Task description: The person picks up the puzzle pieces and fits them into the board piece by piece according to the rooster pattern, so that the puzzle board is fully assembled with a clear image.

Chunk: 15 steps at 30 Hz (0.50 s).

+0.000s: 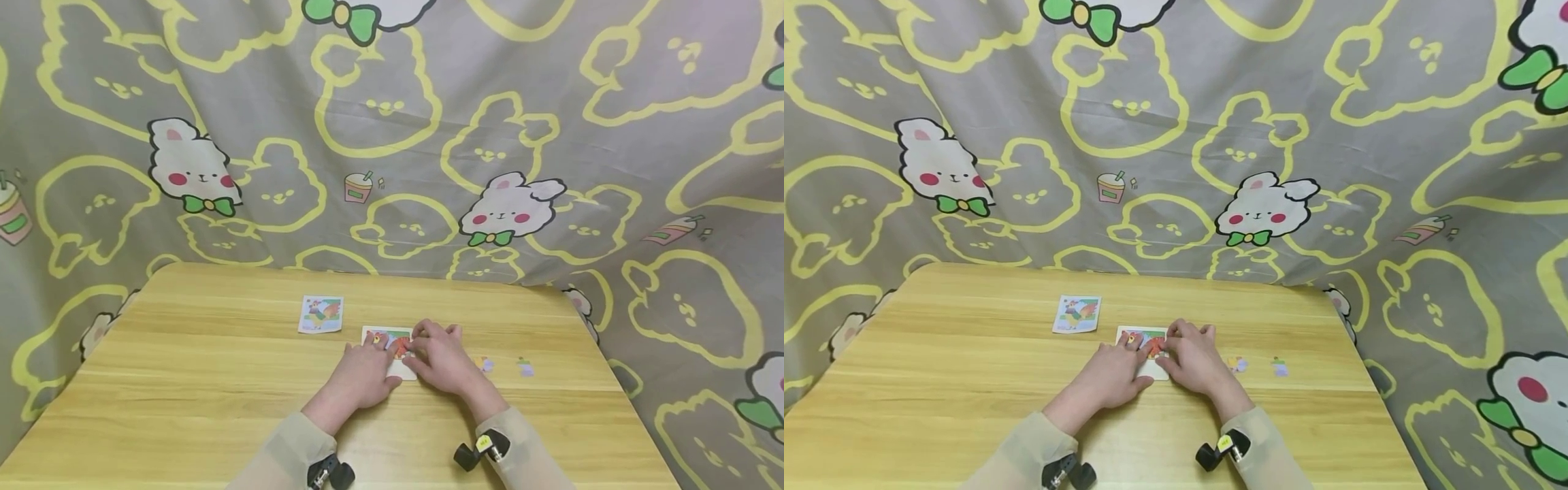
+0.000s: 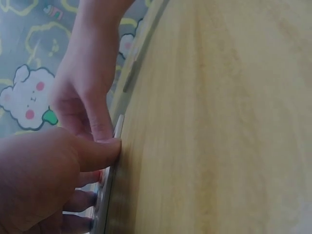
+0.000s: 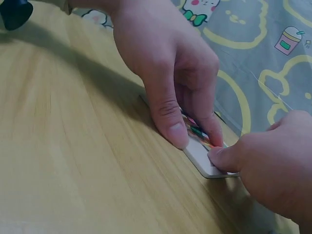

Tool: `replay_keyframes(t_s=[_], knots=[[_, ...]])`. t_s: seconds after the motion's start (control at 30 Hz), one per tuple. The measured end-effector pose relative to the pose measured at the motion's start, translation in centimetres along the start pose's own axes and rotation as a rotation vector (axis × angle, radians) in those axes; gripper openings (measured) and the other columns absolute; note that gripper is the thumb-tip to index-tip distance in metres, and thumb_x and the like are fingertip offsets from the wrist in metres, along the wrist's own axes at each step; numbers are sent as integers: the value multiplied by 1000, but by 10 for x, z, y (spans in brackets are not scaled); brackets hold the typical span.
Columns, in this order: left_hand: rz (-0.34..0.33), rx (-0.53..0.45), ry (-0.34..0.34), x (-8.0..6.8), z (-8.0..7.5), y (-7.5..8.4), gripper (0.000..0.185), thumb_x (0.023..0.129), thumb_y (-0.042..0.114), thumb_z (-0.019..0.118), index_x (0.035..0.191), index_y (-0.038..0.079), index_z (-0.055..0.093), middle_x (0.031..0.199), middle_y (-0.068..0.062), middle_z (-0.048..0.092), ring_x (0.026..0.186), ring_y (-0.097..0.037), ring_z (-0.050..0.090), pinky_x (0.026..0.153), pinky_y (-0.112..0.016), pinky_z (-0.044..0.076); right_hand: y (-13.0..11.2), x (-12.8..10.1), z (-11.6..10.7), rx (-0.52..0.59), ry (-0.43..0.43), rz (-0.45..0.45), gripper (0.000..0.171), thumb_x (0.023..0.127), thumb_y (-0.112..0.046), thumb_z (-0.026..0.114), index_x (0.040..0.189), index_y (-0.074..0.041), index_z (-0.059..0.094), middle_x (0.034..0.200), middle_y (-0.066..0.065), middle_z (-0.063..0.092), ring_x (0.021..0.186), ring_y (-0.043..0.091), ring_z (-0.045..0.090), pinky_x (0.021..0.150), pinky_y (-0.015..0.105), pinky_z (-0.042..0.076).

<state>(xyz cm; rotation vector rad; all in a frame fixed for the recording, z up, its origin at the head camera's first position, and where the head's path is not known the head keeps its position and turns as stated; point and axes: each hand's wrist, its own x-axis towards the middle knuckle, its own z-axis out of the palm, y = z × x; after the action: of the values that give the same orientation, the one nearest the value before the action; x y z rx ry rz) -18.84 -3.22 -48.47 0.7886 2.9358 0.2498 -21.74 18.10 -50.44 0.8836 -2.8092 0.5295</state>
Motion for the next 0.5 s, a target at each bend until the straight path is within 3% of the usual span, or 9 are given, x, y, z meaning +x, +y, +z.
replay_keyframes(t_s=[0.3,0.5], knots=[[-5,-12,-16,1,-5,3,68,100,51,69,153,9,58,159,-17,50,145,-45,45,104,-73,44,0,1,-8,-41,-66,13,26,97,-38,78,114,-19,81,124,2,62,115,23,59,96,60,30],[-6,-10,-30,2,-4,2,68,100,50,68,153,9,58,159,-18,50,146,-46,45,103,-74,43,-4,4,-9,-36,-67,62,19,93,-35,81,106,-21,83,118,1,62,108,23,60,89,57,32]])
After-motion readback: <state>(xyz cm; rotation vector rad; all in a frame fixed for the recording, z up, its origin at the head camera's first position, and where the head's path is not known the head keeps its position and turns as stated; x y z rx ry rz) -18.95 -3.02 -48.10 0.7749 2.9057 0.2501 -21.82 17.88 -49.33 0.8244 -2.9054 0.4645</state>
